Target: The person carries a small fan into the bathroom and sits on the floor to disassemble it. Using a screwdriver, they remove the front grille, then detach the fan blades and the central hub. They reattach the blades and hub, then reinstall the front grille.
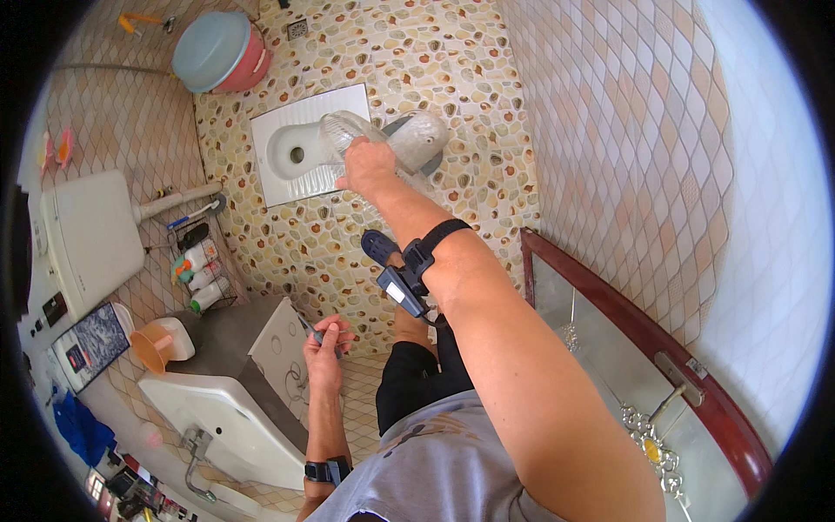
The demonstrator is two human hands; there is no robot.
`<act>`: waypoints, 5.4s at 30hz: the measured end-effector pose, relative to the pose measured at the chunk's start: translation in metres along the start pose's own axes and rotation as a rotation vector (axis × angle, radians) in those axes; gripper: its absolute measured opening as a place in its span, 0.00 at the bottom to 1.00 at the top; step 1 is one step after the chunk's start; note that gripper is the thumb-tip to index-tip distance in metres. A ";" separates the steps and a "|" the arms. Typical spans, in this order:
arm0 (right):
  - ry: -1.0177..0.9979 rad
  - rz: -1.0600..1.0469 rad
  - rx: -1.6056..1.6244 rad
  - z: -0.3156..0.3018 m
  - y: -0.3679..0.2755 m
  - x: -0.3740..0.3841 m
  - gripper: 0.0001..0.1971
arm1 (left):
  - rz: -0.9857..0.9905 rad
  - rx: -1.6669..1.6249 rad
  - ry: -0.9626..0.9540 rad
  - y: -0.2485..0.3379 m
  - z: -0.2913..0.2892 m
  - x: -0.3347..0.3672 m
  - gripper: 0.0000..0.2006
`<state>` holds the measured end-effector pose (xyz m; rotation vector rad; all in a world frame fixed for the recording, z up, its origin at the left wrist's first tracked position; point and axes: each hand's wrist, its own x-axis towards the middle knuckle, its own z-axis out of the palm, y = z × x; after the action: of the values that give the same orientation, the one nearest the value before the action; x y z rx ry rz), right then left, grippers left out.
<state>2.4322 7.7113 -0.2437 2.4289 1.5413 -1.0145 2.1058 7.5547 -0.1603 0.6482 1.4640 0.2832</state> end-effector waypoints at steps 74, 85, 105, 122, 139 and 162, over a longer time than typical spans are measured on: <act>0.105 -0.176 0.379 0.178 0.306 0.124 0.26 | 0.247 0.388 0.252 0.049 0.184 0.086 0.09; -0.026 0.011 0.663 0.196 0.299 0.115 0.12 | 0.142 0.217 0.244 0.008 0.168 0.077 0.08; -0.001 0.118 0.592 0.183 0.320 0.141 0.14 | 0.207 0.390 0.044 -0.009 0.177 0.098 0.11; -0.131 -0.137 0.675 0.212 0.280 0.084 0.15 | 0.263 0.497 0.019 -0.027 0.187 0.100 0.12; 0.057 1.230 1.341 0.225 0.447 -0.167 0.08 | 0.317 0.396 0.006 0.015 0.200 0.086 0.09; -0.167 0.649 1.454 0.142 0.315 -0.178 0.10 | 0.177 0.091 0.168 0.012 0.176 0.055 0.10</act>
<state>2.5784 7.3624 -0.3339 2.9119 -0.4114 -2.5025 2.2856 7.5539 -0.2034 0.8464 1.5892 0.4179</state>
